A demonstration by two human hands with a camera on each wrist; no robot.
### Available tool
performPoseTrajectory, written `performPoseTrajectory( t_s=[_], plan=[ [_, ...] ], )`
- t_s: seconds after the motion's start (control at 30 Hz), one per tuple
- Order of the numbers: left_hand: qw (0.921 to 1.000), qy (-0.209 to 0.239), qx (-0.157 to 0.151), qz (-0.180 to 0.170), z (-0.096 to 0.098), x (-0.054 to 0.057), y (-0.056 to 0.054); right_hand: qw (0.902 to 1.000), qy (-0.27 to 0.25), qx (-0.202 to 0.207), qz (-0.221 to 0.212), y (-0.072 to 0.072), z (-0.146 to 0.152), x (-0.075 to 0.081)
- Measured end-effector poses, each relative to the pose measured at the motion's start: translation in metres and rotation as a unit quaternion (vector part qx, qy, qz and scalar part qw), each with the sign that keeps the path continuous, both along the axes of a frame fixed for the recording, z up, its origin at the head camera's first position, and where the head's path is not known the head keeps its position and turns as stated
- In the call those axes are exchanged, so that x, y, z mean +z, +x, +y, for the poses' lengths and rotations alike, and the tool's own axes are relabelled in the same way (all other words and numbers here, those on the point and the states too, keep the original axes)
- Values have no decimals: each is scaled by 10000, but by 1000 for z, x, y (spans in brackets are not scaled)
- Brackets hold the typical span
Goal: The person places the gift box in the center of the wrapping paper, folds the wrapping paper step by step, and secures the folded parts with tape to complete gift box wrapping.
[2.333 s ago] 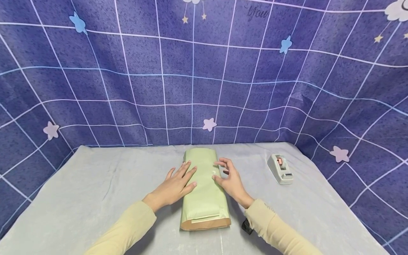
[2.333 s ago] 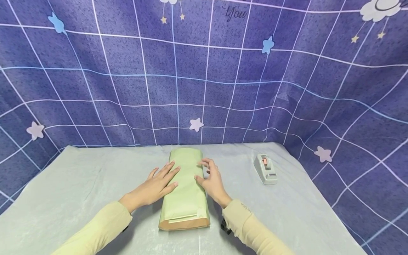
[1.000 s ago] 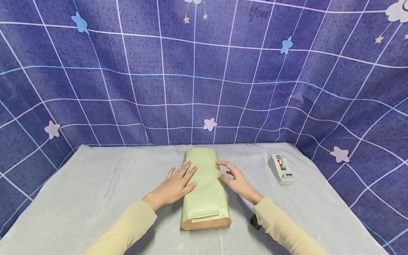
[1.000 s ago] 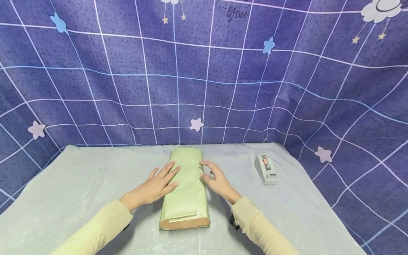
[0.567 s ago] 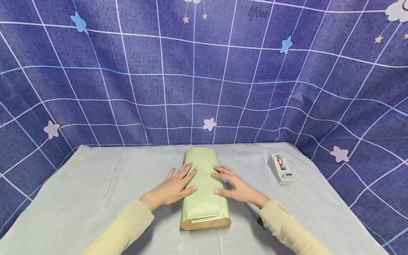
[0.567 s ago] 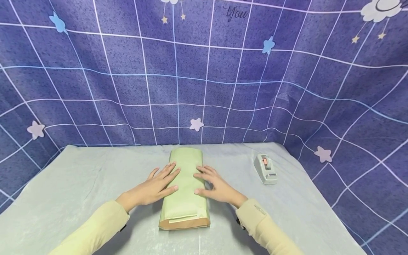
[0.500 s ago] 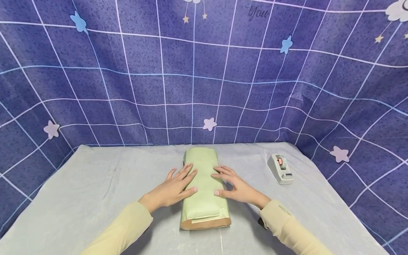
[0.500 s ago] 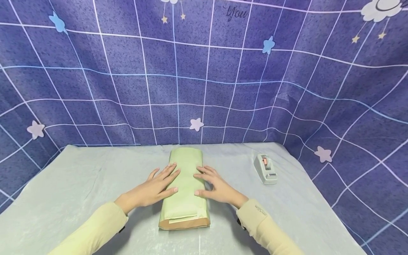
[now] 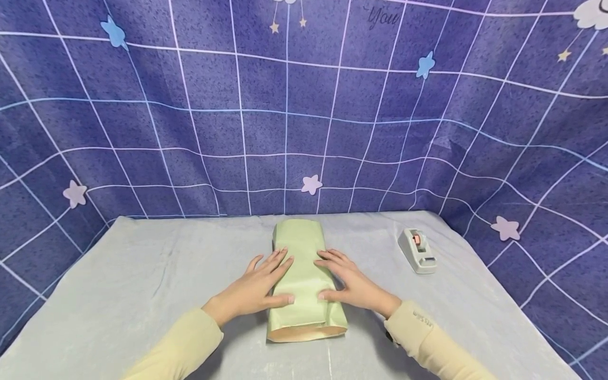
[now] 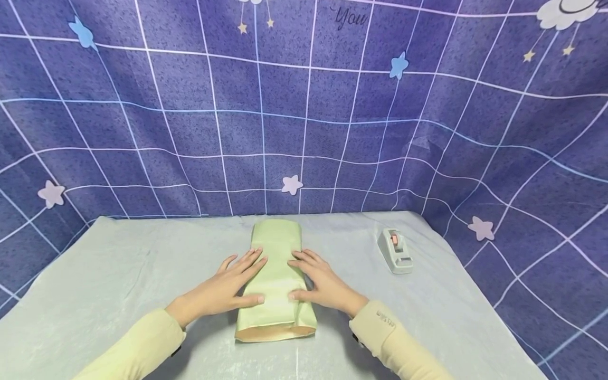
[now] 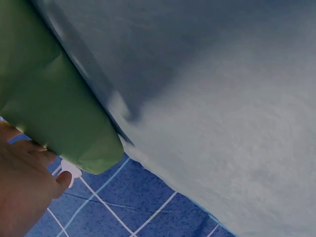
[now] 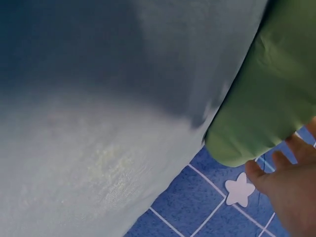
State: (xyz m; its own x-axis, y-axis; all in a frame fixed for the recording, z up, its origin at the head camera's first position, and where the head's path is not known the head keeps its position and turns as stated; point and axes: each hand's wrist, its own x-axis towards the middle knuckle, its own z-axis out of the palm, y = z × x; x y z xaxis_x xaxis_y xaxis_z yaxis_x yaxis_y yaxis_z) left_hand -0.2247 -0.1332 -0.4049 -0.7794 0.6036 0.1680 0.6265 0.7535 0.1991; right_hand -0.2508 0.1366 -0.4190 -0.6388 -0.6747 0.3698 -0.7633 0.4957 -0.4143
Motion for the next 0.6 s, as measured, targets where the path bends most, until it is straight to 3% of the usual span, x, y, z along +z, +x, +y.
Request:
performPoseTrajectory(
  t_s=[0.17,0.6],
  plan=[
    [9998,-94,12,180,3,2,2,9993,116,-117,347,3,-3,0],
    [9977,-207,222,609,9,-2,6,9965,304,-315,719,4,-9,-3]
  ],
)
